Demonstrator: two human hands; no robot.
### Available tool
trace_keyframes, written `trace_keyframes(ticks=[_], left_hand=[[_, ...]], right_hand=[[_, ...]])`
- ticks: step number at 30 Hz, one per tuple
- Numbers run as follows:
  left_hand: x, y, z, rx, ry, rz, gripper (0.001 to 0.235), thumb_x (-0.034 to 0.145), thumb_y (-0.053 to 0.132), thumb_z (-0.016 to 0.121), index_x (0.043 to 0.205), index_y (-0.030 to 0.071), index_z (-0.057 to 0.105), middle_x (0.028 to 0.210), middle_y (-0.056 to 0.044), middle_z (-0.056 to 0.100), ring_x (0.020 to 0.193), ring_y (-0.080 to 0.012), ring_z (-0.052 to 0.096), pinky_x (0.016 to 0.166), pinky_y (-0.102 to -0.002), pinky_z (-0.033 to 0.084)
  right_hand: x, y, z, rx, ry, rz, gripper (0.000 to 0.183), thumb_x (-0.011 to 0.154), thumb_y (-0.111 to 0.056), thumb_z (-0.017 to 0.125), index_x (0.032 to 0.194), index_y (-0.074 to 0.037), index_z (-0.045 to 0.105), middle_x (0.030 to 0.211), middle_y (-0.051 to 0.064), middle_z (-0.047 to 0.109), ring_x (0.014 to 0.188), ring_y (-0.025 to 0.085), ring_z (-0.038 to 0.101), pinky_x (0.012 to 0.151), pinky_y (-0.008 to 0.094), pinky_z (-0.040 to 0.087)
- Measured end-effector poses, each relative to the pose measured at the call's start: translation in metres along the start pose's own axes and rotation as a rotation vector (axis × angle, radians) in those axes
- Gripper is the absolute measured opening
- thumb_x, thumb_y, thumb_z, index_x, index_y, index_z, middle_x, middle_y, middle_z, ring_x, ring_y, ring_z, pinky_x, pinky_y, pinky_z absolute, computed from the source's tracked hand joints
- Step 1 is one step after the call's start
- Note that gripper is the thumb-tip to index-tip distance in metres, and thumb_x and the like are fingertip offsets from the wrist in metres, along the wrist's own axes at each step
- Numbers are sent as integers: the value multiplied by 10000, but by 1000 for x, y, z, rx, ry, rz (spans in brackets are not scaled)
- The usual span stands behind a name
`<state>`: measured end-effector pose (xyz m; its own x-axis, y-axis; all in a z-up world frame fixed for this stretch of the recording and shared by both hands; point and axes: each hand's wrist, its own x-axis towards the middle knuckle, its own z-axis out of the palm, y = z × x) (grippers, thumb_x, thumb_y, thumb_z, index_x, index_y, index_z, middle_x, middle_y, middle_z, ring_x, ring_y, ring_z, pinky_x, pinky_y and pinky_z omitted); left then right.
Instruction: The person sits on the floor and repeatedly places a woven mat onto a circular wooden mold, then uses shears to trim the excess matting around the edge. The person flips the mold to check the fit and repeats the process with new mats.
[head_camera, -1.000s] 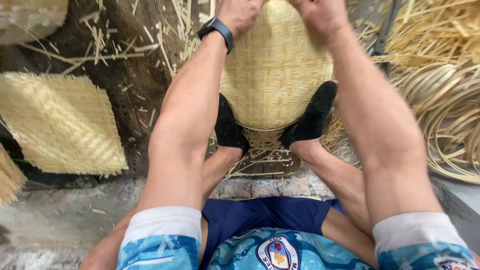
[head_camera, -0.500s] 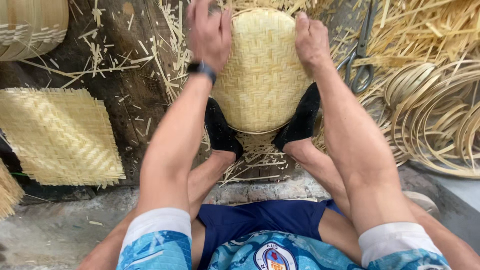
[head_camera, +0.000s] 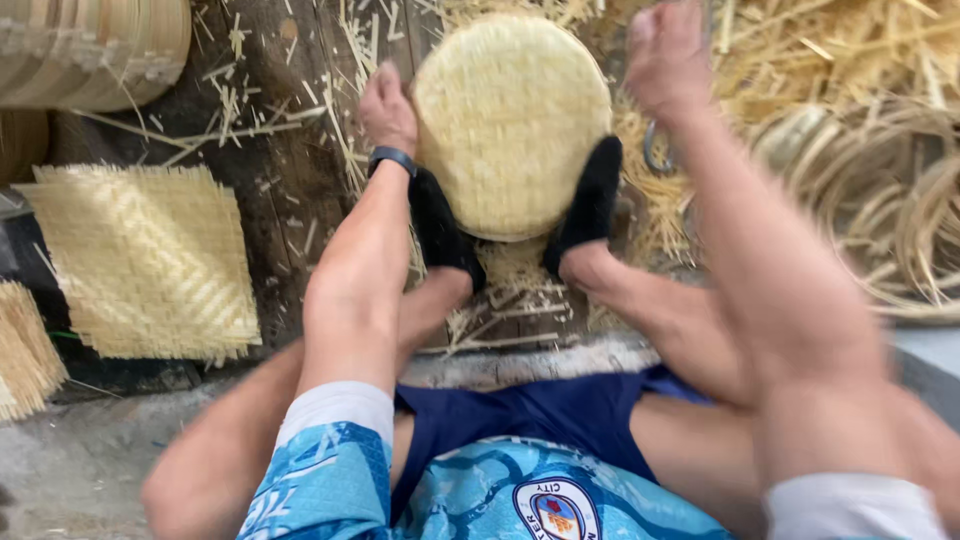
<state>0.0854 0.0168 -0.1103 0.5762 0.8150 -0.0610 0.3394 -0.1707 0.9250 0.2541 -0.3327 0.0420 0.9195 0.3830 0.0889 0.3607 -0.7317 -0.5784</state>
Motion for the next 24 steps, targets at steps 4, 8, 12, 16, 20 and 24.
trace_keyframes(ticks=[4,8,12,16,20,24], left_hand=[[-27,9,-47,-5,95,-62,369,995,360,616,990,23,766,817,-48,742,770,-168,658,757,-368,561],[-46,41,-102,54,-31,-187,321,988,375,606,898,105,754,747,-5,719,667,-111,622,651,-326,542],[-46,66,-119,-35,-143,-259,442,1028,413,601,748,72,627,668,-20,601,569,-110,524,550,-339,475],[-46,53,-82,-55,-201,-353,471,1010,486,574,749,98,626,749,-28,631,686,-152,580,679,-362,507],[-60,24,-37,-315,-99,-773,477,1020,574,504,769,185,616,875,30,654,862,-151,593,820,-348,490],[-65,9,-14,-133,61,-653,592,1083,582,485,679,166,366,748,-35,424,739,-231,416,713,-406,417]], right_hand=[[-9,9,-155,-457,-535,-65,194,1043,-104,542,1065,29,682,851,274,680,724,405,669,628,535,525],[-56,-15,-217,-582,-698,119,183,1022,-61,556,970,42,698,798,266,683,647,410,674,575,533,533],[-84,-48,-194,-229,-623,186,339,1095,-342,607,1185,-36,721,926,179,718,728,261,670,699,465,566],[-87,-39,-95,78,-539,354,397,999,-343,681,1250,-38,643,1122,121,703,997,224,672,902,419,563],[-78,-17,3,750,-262,690,445,1051,-376,545,1247,19,600,1166,164,705,1095,305,675,966,469,568],[-70,-12,61,982,-193,1018,563,1089,-436,259,1217,-9,603,1192,164,669,1103,277,688,943,439,578]])
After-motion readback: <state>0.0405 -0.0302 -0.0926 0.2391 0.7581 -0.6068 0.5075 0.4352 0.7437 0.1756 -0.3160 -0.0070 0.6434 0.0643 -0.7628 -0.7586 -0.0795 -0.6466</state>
